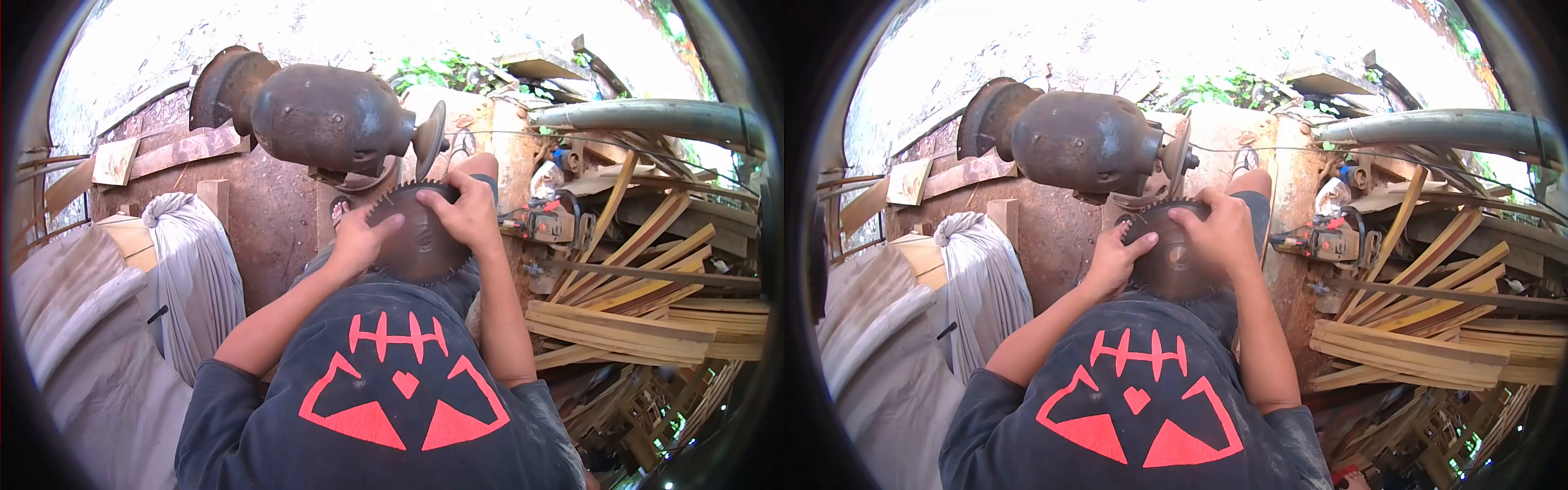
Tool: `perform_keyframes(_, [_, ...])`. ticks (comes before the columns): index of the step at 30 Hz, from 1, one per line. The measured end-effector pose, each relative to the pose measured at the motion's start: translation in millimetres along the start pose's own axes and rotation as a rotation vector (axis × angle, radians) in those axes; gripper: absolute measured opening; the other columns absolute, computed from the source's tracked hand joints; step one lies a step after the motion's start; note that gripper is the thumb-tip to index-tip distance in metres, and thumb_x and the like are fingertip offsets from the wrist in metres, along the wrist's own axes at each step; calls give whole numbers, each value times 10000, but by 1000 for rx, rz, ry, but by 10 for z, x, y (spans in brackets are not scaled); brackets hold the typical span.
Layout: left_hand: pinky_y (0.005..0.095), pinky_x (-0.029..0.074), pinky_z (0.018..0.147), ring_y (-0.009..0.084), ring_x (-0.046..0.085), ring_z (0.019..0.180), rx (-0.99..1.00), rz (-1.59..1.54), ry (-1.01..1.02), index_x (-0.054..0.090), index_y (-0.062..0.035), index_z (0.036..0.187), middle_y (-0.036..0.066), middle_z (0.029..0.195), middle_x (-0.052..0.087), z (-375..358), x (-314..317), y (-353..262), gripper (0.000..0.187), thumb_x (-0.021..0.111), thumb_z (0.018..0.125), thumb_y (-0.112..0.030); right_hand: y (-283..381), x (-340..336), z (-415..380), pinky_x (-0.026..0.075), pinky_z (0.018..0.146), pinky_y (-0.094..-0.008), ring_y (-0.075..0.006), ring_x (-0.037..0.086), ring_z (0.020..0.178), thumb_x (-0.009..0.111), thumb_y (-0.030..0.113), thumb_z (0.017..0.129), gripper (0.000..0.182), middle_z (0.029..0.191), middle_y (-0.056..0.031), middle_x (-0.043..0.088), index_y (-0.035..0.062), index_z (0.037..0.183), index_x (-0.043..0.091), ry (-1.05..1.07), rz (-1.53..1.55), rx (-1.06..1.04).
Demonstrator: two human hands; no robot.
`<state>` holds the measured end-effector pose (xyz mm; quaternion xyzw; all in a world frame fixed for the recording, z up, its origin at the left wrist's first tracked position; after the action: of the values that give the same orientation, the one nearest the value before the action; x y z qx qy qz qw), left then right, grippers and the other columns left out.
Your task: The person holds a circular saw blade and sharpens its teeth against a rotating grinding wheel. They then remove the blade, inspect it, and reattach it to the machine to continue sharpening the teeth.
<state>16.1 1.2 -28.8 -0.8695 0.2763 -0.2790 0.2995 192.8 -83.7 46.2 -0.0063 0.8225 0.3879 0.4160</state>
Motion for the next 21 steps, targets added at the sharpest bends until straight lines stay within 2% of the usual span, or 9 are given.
perform_keyframes(9, [313,579,754,168,691,835,35,116,-22,642,81,1120,141,991,719,35,-4,-59,364,773,898,-176,-59,38,8,530,756,-462,-421,690,796,817,368,750,433,797,-266,696,-29,894,723,-30,-8,-5])
perform_keyframes(21, [308,577,736,161,693,812,68,210,-24,655,80,1098,137,969,725,56,-30,-87,354,775,896,-185,-45,37,-18,535,742,-444,-400,699,780,829,366,740,426,799,-254,701,-25,867,717,-83,-4,-24])
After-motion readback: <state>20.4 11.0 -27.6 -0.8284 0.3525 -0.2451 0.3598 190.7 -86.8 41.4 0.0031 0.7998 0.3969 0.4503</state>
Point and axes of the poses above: each hand's wrist, its own z-axis towards the middle knuckle, its own x-axis out of the palm, y = z × x, the point moved 3 cm from there along z, towards the middle knuckle
